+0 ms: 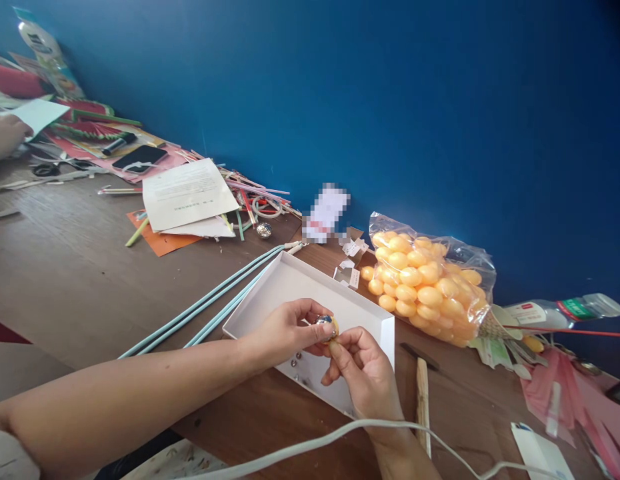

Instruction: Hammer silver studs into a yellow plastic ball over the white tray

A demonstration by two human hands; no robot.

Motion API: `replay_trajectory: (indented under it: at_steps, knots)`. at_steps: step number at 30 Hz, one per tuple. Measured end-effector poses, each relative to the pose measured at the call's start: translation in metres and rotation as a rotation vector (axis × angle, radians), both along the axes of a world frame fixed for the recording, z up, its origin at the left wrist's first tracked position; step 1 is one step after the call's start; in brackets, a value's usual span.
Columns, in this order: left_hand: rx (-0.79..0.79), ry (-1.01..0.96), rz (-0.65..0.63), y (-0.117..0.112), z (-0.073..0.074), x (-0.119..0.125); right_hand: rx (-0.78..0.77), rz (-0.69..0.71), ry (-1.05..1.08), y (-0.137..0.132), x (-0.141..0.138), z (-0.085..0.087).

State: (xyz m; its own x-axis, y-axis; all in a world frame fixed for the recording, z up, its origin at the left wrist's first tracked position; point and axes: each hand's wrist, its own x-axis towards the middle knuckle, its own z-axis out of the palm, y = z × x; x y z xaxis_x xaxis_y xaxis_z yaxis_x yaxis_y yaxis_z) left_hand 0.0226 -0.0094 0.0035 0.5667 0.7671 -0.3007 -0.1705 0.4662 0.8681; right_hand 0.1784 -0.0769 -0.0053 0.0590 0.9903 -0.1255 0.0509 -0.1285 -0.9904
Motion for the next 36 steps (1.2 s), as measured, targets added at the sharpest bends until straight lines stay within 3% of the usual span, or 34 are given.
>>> replay_trajectory:
  at_steps: [10,18,24,36]
  knots:
    - [0.053,0.017,-0.026,0.0002,-0.0054,-0.0007,-0.016,-0.040,0.093,0.0007,-0.0049,0.0059]
    - [-0.026,0.008,-0.081,0.0022,0.0040,-0.0041,0.007,0.028,0.146,0.0006,0.0013,0.0046]
    - [-0.007,0.029,-0.093,0.0019,0.0019,-0.0026,-0.058,-0.008,0.194,0.0041,0.0013,0.0016]
    - [0.014,0.045,-0.092,0.0004,-0.0016,-0.0012,-0.112,0.051,0.238,0.0075,0.0036,-0.0003]
